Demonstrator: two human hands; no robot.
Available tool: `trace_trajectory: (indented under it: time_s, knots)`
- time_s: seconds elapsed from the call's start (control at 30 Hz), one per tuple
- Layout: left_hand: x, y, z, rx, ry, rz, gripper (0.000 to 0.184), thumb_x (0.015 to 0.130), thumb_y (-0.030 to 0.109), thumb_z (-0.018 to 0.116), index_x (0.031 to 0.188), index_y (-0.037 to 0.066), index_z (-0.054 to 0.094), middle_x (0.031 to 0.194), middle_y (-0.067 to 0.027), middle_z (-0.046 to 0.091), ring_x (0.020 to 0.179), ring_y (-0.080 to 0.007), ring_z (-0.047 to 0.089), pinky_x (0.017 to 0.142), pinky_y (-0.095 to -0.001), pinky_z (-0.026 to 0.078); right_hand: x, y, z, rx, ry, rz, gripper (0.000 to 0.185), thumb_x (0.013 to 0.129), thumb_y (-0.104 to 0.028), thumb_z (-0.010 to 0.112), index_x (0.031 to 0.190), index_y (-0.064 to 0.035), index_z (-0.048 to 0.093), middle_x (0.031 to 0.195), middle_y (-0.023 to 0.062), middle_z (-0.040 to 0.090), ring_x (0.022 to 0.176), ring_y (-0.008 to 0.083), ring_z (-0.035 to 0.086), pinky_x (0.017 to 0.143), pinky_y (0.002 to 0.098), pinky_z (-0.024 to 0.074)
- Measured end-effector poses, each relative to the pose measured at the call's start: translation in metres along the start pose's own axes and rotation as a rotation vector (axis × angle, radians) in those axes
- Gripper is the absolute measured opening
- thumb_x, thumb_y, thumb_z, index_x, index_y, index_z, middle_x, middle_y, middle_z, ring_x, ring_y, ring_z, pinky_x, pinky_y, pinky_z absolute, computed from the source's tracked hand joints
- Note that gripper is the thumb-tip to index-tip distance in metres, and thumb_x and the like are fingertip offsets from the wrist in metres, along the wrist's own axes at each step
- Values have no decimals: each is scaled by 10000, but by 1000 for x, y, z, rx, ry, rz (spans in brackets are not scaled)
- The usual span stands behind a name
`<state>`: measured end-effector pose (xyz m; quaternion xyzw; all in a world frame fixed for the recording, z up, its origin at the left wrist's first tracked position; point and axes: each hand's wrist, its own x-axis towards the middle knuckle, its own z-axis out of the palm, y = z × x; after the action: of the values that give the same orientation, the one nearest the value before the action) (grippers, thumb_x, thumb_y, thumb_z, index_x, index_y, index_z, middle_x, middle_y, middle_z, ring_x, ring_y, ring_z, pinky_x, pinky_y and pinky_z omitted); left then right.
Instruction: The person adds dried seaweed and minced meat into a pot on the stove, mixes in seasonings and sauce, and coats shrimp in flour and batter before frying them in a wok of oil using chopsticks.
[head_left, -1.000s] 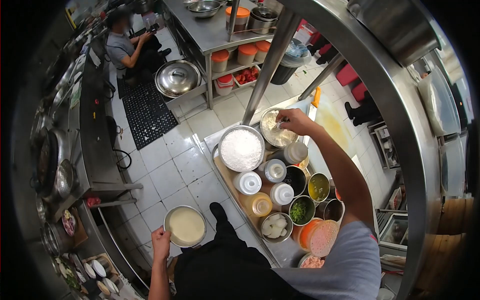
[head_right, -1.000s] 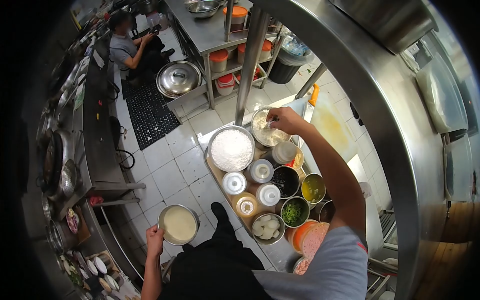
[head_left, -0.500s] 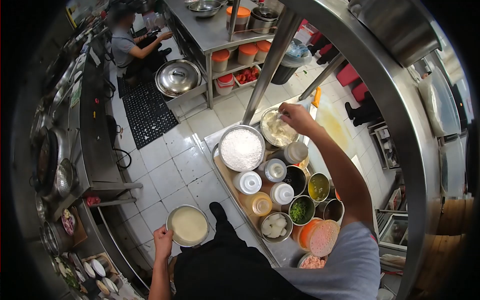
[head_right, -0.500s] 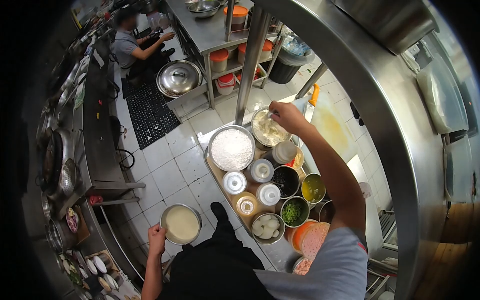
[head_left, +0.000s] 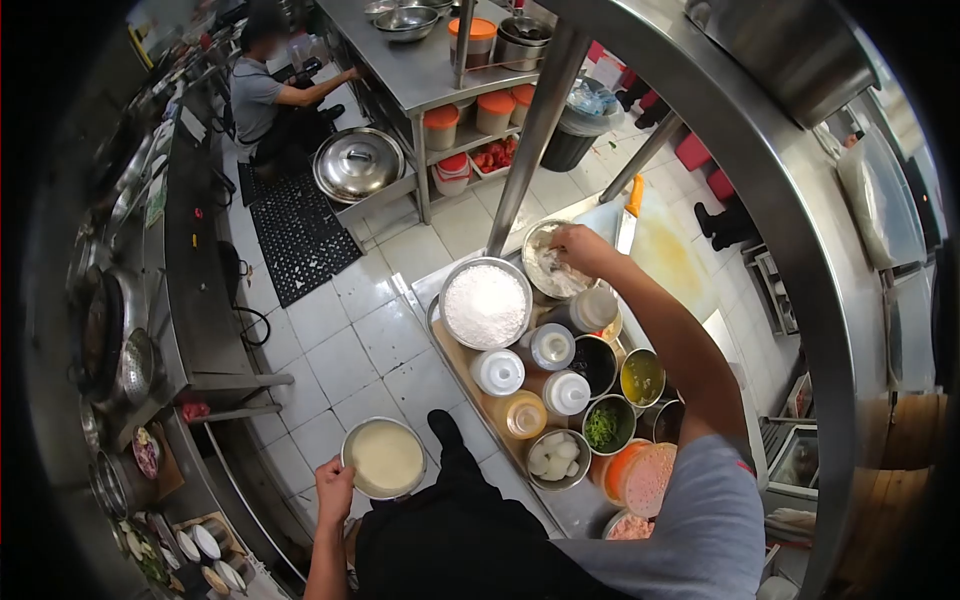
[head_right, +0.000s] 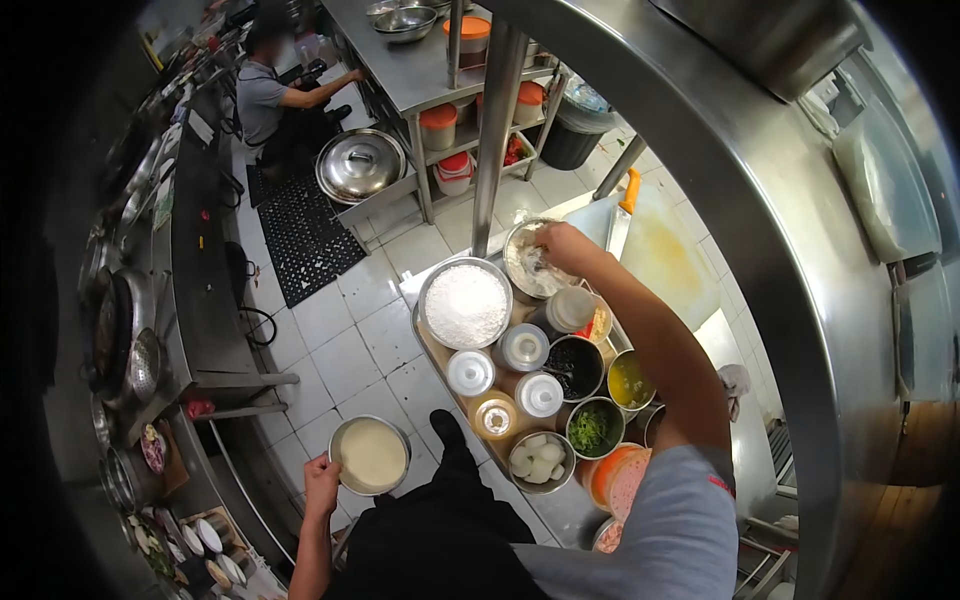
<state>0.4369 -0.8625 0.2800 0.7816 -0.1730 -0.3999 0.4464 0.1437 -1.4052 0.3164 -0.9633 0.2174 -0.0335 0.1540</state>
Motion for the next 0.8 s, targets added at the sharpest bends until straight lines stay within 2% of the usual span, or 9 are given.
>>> trace_trajectory:
  time_s: [0.07,0.17,0.27,0.33,0.53,0.57,0.6,0.67,0.8]
  knots:
    - [0,6,2,2,-9,2,169,726,9,503,568,55,468,553,58,420,499,-34,337,445,-234,254,-5,-17,-29,-36,-61,96,228,720,-79,618,935,-8,650,837,178,643,737,341,623,699,392,515]
    - [-2,20,5,-39,-33,-64,202,742,8,522,562,29,432,578,54,408,562,-45,320,489,-254,255,-14,-55,-76,374,-93,465,200,790,-79,619,967,12,638,816,171,666,635,228,638,629,327,511]
    - [5,10,6,-21,-29,14,174,718,15,502,558,57,450,543,58,417,493,-36,338,441,-234,255,-17,-61,-101,296,-29,346,174,816,-59,628,971,19,621,771,121,650,706,186,632,674,305,503]
    - [7,7,5,-5,-29,14,176,718,16,504,556,57,451,540,57,416,490,-37,337,438,-235,254,-17,-56,-105,362,-2,369,175,818,-58,629,978,14,615,800,123,656,715,187,629,680,301,497]
    - [3,9,7,-13,-21,1,184,727,18,508,553,55,463,535,55,417,484,-38,338,433,-236,252,-14,-48,-86,191,108,192,184,830,-69,619,1007,-18,615,792,115,645,694,173,615,672,315,498]
    - [1,10,7,-13,-12,-13,181,731,18,508,558,54,469,538,56,419,485,-37,337,435,-235,253,-9,-49,-68,390,-2,333,192,823,-84,627,1008,-31,619,787,118,648,667,193,622,649,318,495]
    - [0,12,8,-12,-10,-15,181,731,18,508,558,54,469,538,56,419,485,-37,337,435,-235,253,-9,-40,-54,322,-40,243,198,804,-101,642,989,-31,628,777,113,652,641,198,618,620,317,490]
    - [-3,19,8,-4,-19,-19,176,737,18,507,567,52,476,544,56,425,488,-35,339,439,-234,255,-5,-30,-36,394,-261,322,196,780,-108,653,962,-37,645,755,103,653,642,188,613,619,319,488]
    - [-4,9,4,-3,-26,-20,168,739,17,507,577,53,484,554,57,432,493,-33,340,443,-231,258,-8,-7,-2,371,-157,89,187,757,-106,661,933,-42,660,741,93,656,647,185,614,614,324,484]
